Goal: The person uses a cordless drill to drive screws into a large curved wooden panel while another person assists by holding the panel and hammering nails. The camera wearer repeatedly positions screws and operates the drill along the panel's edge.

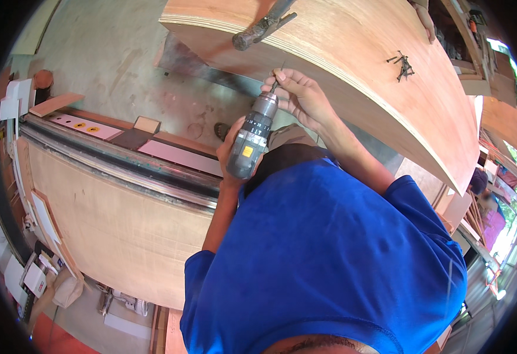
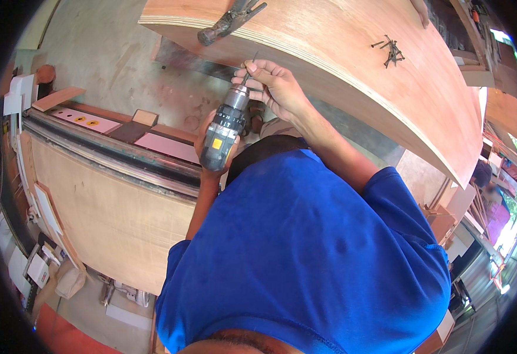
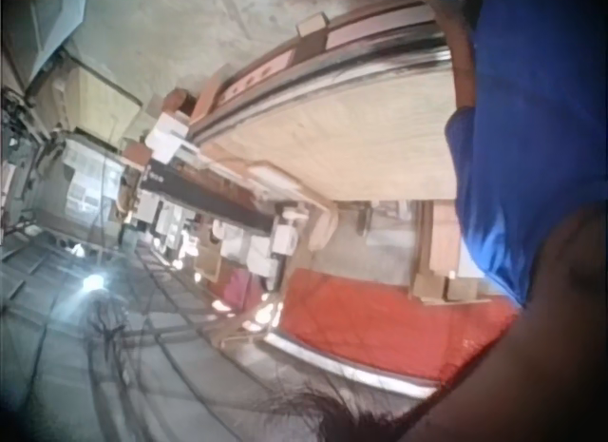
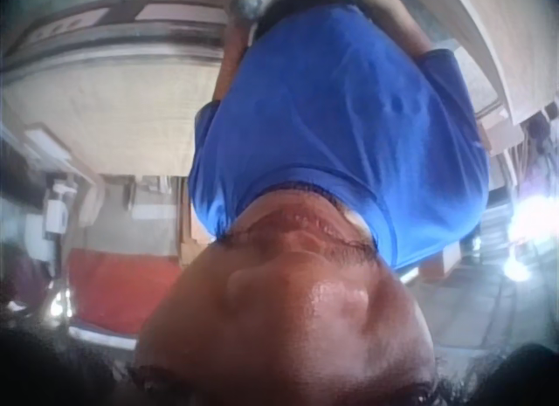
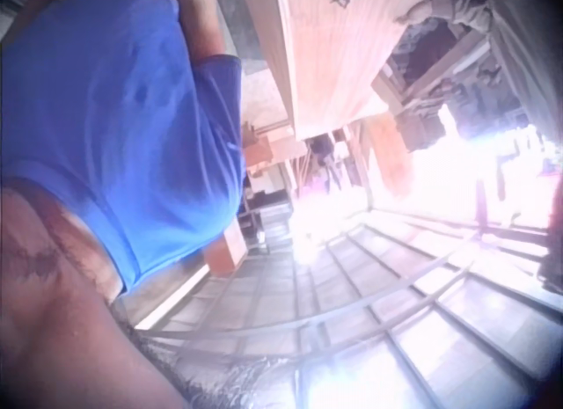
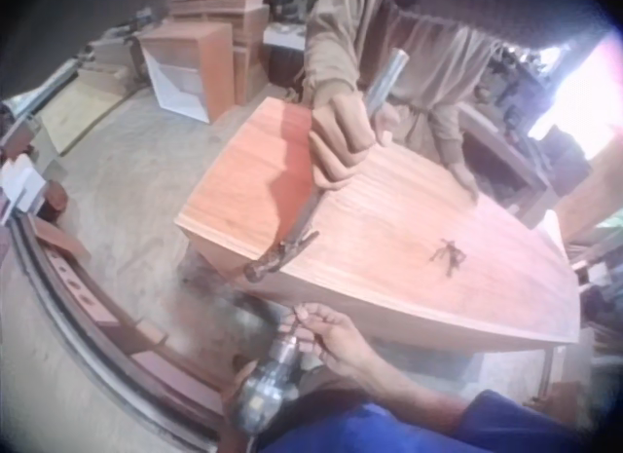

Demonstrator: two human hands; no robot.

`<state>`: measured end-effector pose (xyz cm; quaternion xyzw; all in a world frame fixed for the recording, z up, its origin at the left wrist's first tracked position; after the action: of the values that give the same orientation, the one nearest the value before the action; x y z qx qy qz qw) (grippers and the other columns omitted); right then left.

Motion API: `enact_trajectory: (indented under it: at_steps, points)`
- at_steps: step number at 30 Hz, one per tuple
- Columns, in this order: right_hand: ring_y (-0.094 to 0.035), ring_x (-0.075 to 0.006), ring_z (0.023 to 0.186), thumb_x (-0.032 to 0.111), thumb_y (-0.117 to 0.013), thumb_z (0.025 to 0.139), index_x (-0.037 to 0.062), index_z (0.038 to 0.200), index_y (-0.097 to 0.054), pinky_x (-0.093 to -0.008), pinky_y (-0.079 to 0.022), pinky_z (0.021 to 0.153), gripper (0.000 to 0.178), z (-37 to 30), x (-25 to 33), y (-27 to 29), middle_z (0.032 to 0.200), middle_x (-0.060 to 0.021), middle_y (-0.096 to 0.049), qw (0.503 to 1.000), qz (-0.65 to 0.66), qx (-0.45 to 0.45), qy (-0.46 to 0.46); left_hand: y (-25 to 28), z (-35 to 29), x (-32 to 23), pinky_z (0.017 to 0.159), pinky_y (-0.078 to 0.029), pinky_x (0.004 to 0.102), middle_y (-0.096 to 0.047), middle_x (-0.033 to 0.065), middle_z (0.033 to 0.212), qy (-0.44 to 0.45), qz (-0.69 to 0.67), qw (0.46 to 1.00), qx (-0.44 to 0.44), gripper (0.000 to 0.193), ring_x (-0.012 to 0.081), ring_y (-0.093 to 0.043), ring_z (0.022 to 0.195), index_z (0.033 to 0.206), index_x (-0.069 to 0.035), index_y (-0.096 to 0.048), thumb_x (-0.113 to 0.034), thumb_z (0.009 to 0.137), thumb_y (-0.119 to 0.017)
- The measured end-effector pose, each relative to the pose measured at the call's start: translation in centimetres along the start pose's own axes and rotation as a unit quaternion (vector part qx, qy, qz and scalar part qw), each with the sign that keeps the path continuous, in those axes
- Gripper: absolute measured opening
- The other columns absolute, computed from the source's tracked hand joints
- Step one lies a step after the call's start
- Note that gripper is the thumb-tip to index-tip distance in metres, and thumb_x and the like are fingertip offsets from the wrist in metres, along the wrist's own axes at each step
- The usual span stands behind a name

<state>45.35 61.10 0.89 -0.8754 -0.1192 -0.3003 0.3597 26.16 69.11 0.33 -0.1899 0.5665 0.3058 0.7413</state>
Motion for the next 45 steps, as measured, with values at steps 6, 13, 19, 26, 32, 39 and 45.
enact_trajectory:
  at_steps: [6,13,19,26,32,39,45]
  points:
    - [-0.067,-0.0177,0.109,0.025,-0.057,0.104,0.0052,0.115,-0.062,-0.0319,-0.059,0.088,0.023,0.4,-0.5,-0.9,0.117,-0.0094,-0.068,0.999,-0.018,0.027,-0.029,-0.6,-1.7,0.5,0.085,-0.056,0.0320,-0.069,0.0161,0.118,0.031,0.010,0.998,-0.045,0.077,0.0188,-0.070,0.096,0.143,-0.002,-0.048,-0.007,0.075,-0.083]
    - [-0.047,-0.0137,0.129,0.029,-0.056,0.105,0.0068,0.101,-0.068,-0.0360,-0.042,0.103,0.026,1.1,0.3,-0.1,0.139,-0.0079,-0.057,0.991,-0.130,-0.009,0.022,-2.0,-1.7,2.1,0.093,-0.055,0.0397,-0.063,0.0208,0.127,-0.015,0.066,0.997,-0.033,0.073,0.0280,-0.067,0.108,0.140,0.003,-0.046,-0.007,0.076,-0.081]
    - [-0.048,-0.0137,0.124,0.031,-0.058,0.104,0.0095,0.099,-0.068,-0.0392,-0.041,0.101,0.024,1.2,1.2,0.1,0.143,-0.0038,-0.054,0.990,-0.128,-0.026,0.057,-2.7,0.1,2.5,0.082,-0.059,0.0342,-0.073,0.0172,0.110,-0.058,0.072,0.995,-0.048,0.069,0.0271,-0.074,0.091,0.138,0.005,-0.050,-0.008,0.077,-0.081]
    - [-0.047,-0.0145,0.124,0.031,-0.056,0.105,0.0086,0.099,-0.069,-0.0405,-0.040,0.101,0.027,1.3,1.3,0.0,0.143,-0.0019,-0.055,0.987,-0.136,-0.051,0.062,-2.0,1.2,3.2,0.079,-0.060,0.0346,-0.072,0.0184,0.111,-0.090,0.052,0.994,-0.034,0.066,0.0259,-0.074,0.090,0.137,0.004,-0.051,-0.007,0.079,-0.081]
    - [-0.049,-0.0150,0.123,0.033,-0.059,0.103,0.0047,0.107,-0.073,-0.0346,-0.041,0.102,0.032,1.5,1.5,0.0,0.146,-0.0064,-0.053,0.988,-0.135,-0.052,0.061,-2.0,1.8,3.0,0.078,-0.060,0.0341,-0.072,0.0180,0.112,-0.092,0.016,0.995,-0.019,0.067,0.0249,-0.074,0.090,0.138,0.003,-0.049,-0.002,0.078,-0.081]
    - [-0.045,-0.0160,0.129,0.033,-0.054,0.105,0.0049,0.109,-0.070,-0.0396,-0.039,0.105,0.033,1.0,1.8,-0.6,0.145,-0.0051,-0.052,0.992,-0.121,-0.035,0.030,-2.3,1.9,2.4,0.076,-0.060,0.0329,-0.074,0.0165,0.107,-0.070,0.008,0.997,-0.012,0.067,0.0220,-0.074,0.087,0.140,0.003,-0.048,-0.001,0.081,-0.078]
    - [-0.058,-0.0172,0.109,0.032,-0.059,0.103,0.0037,0.117,-0.069,-0.0326,-0.046,0.097,0.033,-1.3,4.2,0.2,0.122,-0.0039,-0.065,0.932,-0.354,-0.018,-0.078,-2.3,1.6,2.7,0.078,-0.059,0.0330,-0.073,0.0158,0.107,-0.070,0.008,0.997,-0.035,0.071,0.0224,-0.073,0.086,0.139,0.004,-0.049,-0.007,0.078,-0.083]
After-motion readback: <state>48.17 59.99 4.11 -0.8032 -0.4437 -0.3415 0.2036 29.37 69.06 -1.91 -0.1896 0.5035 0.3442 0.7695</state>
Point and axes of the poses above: each hand's wrist, its own z-axis towards the middle knuckle, its own y-axis out of the back of the hand, x = y × z, the point moved 5 cm from there along z, towards the middle knuckle
